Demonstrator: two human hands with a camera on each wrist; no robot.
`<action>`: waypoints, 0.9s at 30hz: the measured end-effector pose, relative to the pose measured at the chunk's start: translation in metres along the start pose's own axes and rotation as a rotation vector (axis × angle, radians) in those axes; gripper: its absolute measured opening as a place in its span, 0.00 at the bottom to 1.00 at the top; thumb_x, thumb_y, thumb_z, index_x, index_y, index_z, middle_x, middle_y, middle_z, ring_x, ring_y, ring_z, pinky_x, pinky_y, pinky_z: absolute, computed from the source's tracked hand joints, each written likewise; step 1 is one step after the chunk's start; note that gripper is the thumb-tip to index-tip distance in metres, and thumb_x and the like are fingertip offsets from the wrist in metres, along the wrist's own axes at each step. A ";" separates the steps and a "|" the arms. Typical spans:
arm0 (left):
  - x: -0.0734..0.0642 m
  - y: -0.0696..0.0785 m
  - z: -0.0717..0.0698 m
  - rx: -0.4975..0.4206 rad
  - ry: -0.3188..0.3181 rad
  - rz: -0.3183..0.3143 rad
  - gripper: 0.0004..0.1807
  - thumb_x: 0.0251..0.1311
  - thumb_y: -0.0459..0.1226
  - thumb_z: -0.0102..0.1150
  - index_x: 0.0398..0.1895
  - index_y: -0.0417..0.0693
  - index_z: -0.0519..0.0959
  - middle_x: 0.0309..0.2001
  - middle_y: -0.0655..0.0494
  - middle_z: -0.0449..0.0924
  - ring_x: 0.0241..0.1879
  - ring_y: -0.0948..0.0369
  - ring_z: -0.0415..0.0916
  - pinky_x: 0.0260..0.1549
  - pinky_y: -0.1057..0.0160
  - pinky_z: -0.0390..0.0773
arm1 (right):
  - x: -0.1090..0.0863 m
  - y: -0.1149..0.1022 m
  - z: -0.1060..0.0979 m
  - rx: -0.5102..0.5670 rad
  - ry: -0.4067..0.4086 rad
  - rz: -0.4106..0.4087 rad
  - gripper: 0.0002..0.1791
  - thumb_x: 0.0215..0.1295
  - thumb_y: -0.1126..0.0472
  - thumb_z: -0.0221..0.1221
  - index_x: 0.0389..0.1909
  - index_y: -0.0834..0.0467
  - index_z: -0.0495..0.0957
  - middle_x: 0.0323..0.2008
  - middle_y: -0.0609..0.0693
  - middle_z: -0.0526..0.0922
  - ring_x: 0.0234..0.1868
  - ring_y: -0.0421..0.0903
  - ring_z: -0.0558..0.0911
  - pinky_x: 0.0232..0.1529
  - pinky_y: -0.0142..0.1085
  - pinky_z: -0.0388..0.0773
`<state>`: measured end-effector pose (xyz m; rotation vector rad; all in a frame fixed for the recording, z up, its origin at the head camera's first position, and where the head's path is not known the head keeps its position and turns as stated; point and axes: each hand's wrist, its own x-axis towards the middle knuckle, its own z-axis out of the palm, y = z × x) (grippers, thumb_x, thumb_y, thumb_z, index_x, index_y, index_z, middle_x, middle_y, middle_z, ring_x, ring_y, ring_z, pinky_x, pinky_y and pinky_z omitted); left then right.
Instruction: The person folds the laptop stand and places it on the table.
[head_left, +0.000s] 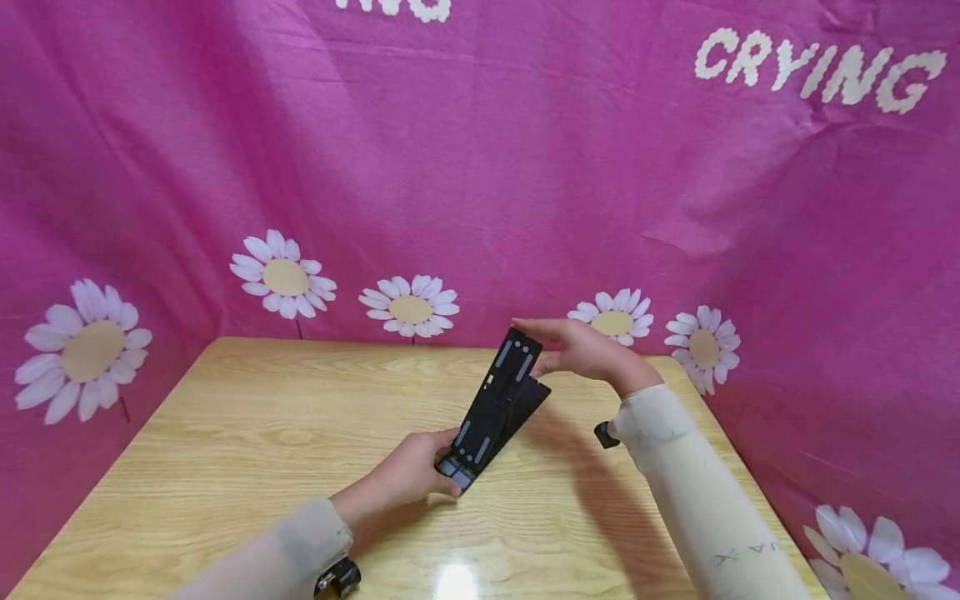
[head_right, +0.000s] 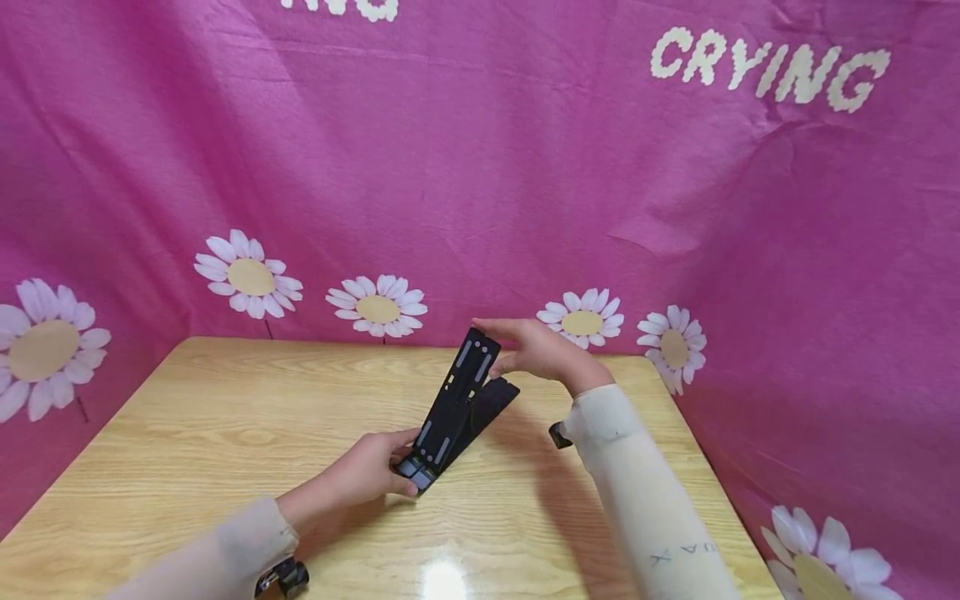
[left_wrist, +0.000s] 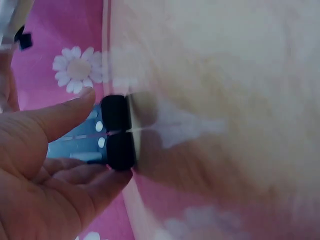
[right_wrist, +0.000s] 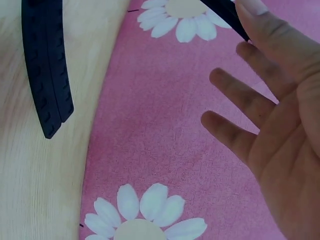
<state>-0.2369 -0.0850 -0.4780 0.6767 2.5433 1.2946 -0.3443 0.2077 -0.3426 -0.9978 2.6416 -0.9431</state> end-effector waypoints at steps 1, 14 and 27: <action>-0.001 0.001 0.002 0.003 0.007 0.003 0.48 0.45 0.29 0.81 0.73 0.36 0.68 0.51 0.43 0.87 0.48 0.54 0.84 0.49 0.56 0.82 | 0.001 0.001 -0.001 0.020 -0.019 -0.001 0.45 0.59 0.67 0.73 0.77 0.54 0.65 0.74 0.54 0.69 0.74 0.54 0.69 0.72 0.55 0.67; 0.001 0.005 0.013 0.098 0.102 -0.012 0.46 0.45 0.28 0.80 0.71 0.35 0.71 0.51 0.43 0.87 0.46 0.57 0.83 0.48 0.57 0.84 | 0.005 0.004 -0.005 0.042 -0.024 0.045 0.41 0.58 0.63 0.74 0.73 0.50 0.72 0.68 0.51 0.77 0.65 0.50 0.78 0.68 0.54 0.72; 0.004 0.001 -0.016 0.179 0.031 -0.037 0.47 0.47 0.22 0.76 0.73 0.28 0.65 0.63 0.35 0.78 0.59 0.47 0.81 0.51 0.57 0.81 | -0.005 -0.004 -0.005 -0.028 0.020 0.069 0.41 0.59 0.55 0.74 0.73 0.52 0.71 0.71 0.53 0.74 0.73 0.54 0.71 0.73 0.53 0.66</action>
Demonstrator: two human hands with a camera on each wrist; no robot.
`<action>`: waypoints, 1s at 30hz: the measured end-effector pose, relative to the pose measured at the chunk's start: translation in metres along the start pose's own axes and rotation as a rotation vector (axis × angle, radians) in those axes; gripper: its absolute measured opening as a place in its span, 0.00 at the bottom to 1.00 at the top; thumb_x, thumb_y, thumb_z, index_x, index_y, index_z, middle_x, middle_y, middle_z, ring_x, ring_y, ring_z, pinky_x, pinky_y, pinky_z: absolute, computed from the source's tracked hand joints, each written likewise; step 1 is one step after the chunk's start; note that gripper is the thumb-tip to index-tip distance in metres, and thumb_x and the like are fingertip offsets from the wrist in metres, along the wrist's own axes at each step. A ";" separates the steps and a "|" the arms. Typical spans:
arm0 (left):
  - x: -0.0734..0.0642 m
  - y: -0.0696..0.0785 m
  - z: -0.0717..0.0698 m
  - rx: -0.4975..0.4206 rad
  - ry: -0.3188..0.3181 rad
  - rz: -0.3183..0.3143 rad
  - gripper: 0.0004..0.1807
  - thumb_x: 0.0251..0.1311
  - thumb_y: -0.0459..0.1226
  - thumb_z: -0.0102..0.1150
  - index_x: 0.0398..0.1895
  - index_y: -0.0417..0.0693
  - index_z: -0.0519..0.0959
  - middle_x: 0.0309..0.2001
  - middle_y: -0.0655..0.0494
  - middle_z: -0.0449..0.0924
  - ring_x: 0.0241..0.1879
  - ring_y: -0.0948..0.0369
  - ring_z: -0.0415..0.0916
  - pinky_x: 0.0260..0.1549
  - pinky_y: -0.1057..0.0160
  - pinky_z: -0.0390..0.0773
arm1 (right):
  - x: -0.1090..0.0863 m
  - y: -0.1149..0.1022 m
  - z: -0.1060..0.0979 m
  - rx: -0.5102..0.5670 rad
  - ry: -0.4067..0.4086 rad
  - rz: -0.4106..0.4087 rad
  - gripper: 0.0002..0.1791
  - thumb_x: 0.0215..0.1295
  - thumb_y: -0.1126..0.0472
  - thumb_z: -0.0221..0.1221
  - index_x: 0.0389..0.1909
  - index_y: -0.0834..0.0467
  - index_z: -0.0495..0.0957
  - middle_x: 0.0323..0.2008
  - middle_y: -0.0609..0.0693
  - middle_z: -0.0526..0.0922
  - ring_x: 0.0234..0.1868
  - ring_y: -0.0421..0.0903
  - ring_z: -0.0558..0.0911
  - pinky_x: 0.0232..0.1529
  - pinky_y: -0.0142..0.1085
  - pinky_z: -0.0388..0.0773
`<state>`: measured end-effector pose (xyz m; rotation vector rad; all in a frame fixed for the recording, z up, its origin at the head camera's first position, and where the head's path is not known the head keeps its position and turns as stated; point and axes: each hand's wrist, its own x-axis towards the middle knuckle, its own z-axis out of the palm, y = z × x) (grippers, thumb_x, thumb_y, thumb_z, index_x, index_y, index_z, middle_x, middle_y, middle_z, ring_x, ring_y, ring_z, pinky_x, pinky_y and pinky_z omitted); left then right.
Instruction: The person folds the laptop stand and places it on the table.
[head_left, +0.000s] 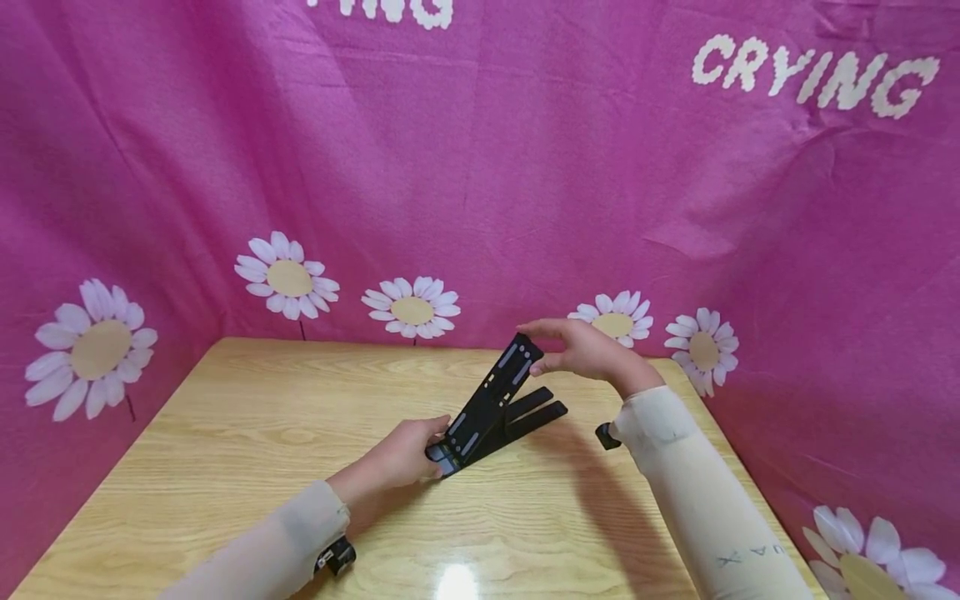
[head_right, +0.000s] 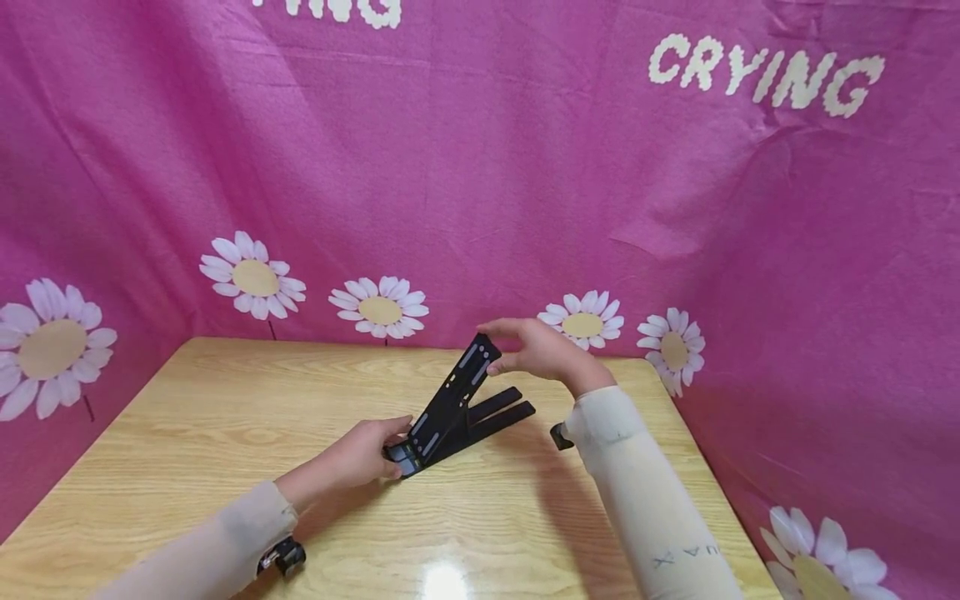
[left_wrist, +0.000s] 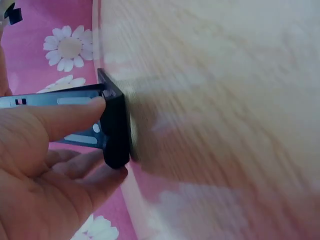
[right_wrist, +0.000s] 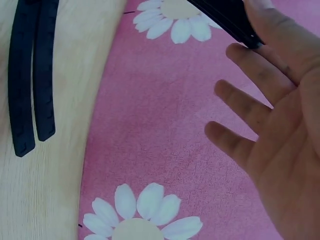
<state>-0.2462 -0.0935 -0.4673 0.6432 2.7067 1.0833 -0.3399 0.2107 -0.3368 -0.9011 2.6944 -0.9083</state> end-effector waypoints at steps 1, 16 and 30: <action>-0.001 0.000 -0.001 0.014 0.007 0.002 0.46 0.47 0.23 0.76 0.72 0.27 0.65 0.62 0.35 0.79 0.58 0.47 0.81 0.52 0.56 0.81 | 0.000 0.000 -0.001 0.014 -0.010 -0.010 0.41 0.60 0.56 0.74 0.74 0.52 0.69 0.72 0.52 0.73 0.74 0.54 0.69 0.74 0.54 0.64; -0.004 -0.012 0.002 0.074 0.096 -0.046 0.41 0.44 0.27 0.79 0.66 0.28 0.73 0.49 0.41 0.85 0.46 0.54 0.79 0.52 0.53 0.80 | 0.002 0.000 0.001 0.094 -0.038 0.034 0.38 0.62 0.55 0.72 0.73 0.51 0.71 0.69 0.53 0.76 0.72 0.58 0.72 0.72 0.56 0.67; -0.001 -0.037 -0.013 0.087 0.096 -0.017 0.42 0.47 0.25 0.76 0.69 0.30 0.71 0.55 0.42 0.84 0.59 0.50 0.79 0.62 0.50 0.77 | -0.007 -0.017 0.022 0.081 0.102 0.055 0.37 0.57 0.54 0.75 0.68 0.57 0.75 0.62 0.54 0.82 0.65 0.52 0.80 0.69 0.51 0.72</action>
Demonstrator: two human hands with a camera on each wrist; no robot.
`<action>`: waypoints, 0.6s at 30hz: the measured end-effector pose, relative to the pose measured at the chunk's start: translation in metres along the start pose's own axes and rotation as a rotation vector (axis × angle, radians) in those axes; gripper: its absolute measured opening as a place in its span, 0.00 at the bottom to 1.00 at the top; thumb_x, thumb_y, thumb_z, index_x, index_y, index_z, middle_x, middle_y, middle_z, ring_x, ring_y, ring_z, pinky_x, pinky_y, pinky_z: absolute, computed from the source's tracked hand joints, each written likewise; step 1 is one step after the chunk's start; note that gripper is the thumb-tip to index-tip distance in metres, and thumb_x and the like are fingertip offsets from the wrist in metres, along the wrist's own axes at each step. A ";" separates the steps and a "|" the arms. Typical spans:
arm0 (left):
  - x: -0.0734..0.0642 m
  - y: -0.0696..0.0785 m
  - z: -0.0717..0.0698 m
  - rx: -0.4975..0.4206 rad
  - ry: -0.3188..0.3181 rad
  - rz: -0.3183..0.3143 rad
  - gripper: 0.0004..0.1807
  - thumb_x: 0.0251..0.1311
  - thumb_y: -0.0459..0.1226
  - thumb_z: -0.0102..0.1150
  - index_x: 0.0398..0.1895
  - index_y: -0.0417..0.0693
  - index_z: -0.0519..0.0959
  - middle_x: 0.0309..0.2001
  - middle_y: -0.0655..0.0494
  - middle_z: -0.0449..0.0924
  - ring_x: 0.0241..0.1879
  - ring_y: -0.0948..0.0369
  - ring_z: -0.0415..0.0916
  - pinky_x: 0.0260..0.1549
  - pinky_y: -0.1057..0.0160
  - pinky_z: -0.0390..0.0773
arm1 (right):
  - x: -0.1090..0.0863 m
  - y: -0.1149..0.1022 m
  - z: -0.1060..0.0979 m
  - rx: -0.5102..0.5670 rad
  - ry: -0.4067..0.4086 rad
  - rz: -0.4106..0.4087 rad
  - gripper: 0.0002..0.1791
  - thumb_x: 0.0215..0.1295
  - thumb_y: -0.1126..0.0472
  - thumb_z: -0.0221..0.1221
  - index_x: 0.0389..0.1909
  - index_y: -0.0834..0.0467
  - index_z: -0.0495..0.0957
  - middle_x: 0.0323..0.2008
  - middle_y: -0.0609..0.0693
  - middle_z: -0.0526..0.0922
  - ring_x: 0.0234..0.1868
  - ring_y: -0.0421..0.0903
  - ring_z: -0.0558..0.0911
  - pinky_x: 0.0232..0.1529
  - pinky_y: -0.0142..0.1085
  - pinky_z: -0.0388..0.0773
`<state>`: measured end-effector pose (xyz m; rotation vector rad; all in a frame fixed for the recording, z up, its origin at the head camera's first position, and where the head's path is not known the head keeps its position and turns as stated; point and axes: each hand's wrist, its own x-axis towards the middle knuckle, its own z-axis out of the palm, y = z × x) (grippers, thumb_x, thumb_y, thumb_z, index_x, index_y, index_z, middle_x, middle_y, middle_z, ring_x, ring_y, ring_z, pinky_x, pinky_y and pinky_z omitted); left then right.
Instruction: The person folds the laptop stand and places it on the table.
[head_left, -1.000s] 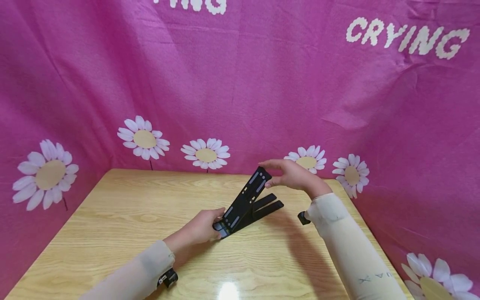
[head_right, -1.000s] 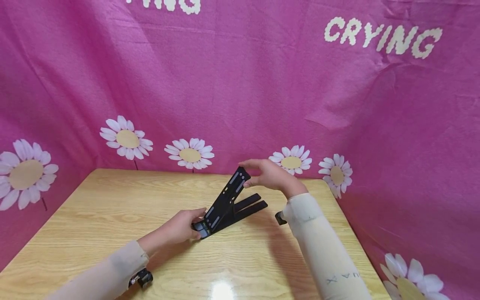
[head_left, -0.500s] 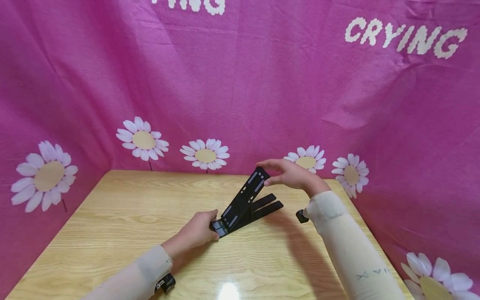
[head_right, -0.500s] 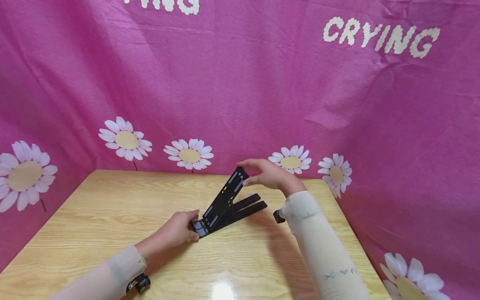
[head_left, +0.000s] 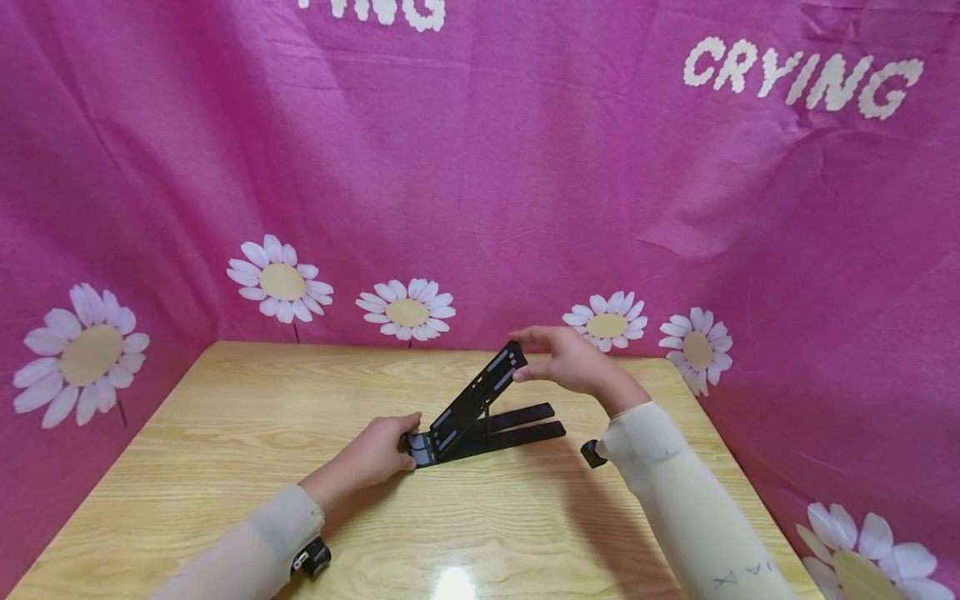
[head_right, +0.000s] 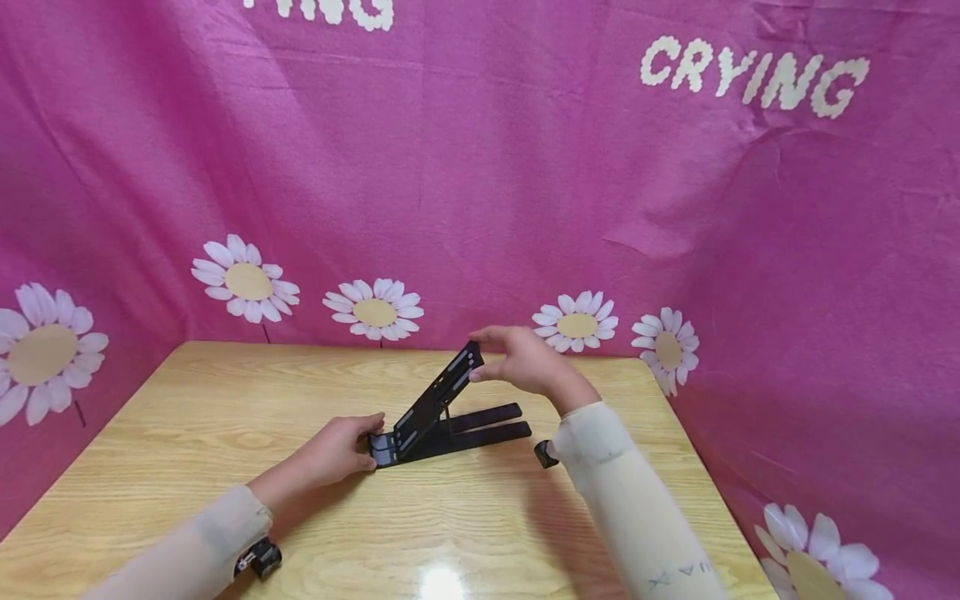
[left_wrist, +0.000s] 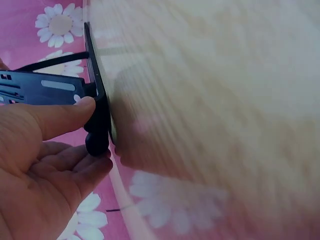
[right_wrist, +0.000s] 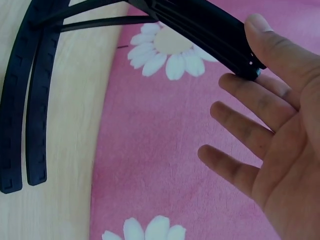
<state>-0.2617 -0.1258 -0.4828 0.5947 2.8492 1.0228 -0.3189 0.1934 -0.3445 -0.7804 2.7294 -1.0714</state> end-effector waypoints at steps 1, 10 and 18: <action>0.000 -0.001 -0.001 -0.003 -0.007 -0.001 0.42 0.48 0.25 0.76 0.70 0.30 0.71 0.56 0.42 0.84 0.59 0.50 0.79 0.63 0.50 0.76 | -0.001 -0.001 0.001 0.004 0.006 0.001 0.37 0.57 0.55 0.75 0.68 0.57 0.75 0.63 0.54 0.82 0.66 0.52 0.79 0.70 0.52 0.71; 0.003 -0.007 -0.007 -0.023 -0.056 0.007 0.42 0.52 0.25 0.74 0.72 0.32 0.68 0.60 0.41 0.82 0.62 0.50 0.76 0.65 0.48 0.74 | -0.008 -0.006 0.007 -0.006 0.069 0.034 0.36 0.55 0.52 0.76 0.66 0.53 0.78 0.61 0.53 0.83 0.68 0.57 0.75 0.71 0.56 0.67; 0.007 -0.014 -0.012 -0.040 -0.076 0.043 0.41 0.52 0.23 0.72 0.72 0.29 0.67 0.60 0.40 0.81 0.61 0.49 0.77 0.65 0.47 0.74 | -0.009 -0.007 0.013 0.002 0.117 0.062 0.36 0.53 0.50 0.78 0.64 0.52 0.80 0.56 0.50 0.87 0.65 0.57 0.78 0.69 0.56 0.70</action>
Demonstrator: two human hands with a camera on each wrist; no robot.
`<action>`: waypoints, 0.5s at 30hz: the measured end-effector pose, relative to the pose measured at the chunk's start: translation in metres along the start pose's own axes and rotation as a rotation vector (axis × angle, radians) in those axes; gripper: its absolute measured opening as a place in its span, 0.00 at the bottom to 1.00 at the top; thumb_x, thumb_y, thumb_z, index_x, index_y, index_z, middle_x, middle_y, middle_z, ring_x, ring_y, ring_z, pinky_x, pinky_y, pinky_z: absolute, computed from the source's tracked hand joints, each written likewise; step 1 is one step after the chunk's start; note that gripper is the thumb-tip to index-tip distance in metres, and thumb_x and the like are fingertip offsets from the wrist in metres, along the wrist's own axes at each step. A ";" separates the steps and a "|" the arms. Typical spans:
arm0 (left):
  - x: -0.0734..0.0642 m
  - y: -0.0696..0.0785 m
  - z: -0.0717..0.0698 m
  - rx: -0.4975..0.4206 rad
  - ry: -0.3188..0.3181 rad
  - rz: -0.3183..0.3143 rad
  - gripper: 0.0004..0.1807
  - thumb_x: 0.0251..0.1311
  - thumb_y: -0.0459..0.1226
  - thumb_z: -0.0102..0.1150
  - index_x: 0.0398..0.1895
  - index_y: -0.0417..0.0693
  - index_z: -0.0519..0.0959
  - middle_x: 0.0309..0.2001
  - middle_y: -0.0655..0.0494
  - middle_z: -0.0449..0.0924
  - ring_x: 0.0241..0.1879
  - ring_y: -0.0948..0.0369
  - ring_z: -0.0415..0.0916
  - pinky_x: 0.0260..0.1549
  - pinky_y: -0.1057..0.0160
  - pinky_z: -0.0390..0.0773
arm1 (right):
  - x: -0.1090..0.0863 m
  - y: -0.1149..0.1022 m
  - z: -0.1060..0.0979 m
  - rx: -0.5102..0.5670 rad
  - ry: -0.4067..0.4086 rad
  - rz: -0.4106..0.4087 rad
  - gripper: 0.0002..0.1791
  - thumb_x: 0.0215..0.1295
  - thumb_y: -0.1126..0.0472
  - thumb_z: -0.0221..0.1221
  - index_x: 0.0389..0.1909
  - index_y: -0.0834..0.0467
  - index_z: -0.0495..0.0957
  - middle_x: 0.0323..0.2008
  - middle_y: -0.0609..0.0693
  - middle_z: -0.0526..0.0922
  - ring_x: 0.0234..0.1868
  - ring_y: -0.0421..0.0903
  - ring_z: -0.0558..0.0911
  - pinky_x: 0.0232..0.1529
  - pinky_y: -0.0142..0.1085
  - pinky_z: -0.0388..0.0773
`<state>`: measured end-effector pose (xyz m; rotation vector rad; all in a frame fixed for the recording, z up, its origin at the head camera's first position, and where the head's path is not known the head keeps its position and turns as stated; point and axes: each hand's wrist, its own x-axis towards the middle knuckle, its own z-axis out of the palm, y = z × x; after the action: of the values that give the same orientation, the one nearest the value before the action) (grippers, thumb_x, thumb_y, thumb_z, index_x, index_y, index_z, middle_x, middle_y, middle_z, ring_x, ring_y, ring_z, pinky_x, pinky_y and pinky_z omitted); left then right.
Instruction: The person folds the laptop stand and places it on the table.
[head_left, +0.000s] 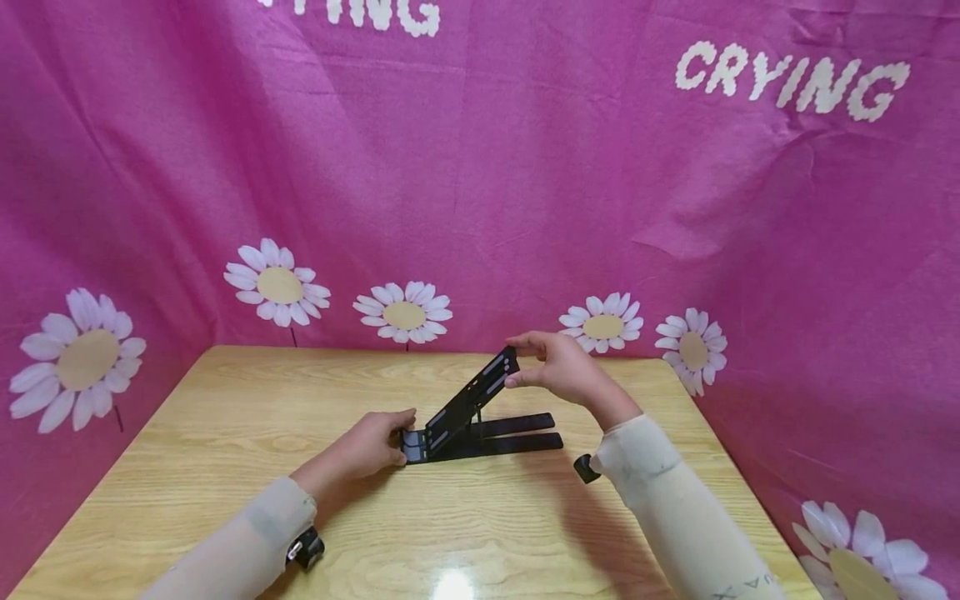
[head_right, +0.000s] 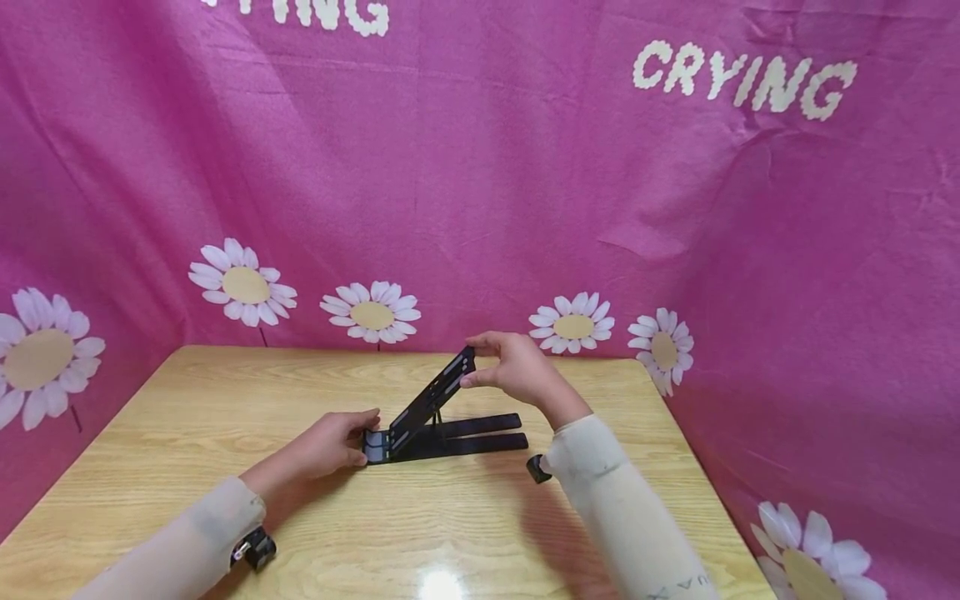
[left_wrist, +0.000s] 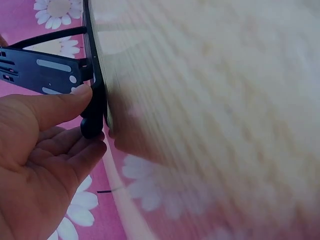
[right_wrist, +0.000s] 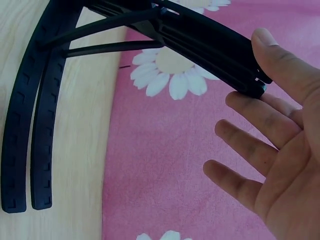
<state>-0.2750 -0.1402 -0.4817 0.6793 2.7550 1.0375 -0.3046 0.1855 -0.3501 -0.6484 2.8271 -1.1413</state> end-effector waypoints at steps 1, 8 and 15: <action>0.000 -0.001 -0.001 0.002 -0.002 0.003 0.42 0.52 0.23 0.72 0.72 0.29 0.67 0.60 0.40 0.81 0.62 0.49 0.77 0.65 0.47 0.74 | 0.000 0.000 0.001 0.004 0.007 0.004 0.36 0.52 0.50 0.78 0.63 0.52 0.80 0.55 0.50 0.87 0.65 0.57 0.79 0.69 0.56 0.71; 0.004 -0.006 -0.005 -0.002 -0.016 0.008 0.41 0.52 0.22 0.71 0.72 0.30 0.67 0.62 0.40 0.80 0.65 0.46 0.75 0.67 0.47 0.73 | -0.001 0.001 0.006 0.022 0.035 -0.006 0.38 0.52 0.49 0.78 0.64 0.56 0.80 0.56 0.51 0.87 0.63 0.57 0.80 0.67 0.56 0.73; 0.004 -0.006 -0.005 -0.020 -0.047 0.007 0.42 0.54 0.23 0.71 0.74 0.33 0.66 0.64 0.40 0.78 0.65 0.47 0.74 0.64 0.48 0.75 | -0.003 0.007 0.011 0.093 0.025 -0.028 0.37 0.55 0.51 0.77 0.66 0.52 0.77 0.59 0.50 0.85 0.63 0.54 0.81 0.65 0.53 0.76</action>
<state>-0.2822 -0.1453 -0.4818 0.7014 2.7007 1.0355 -0.3023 0.1844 -0.3633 -0.6736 2.7739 -1.2861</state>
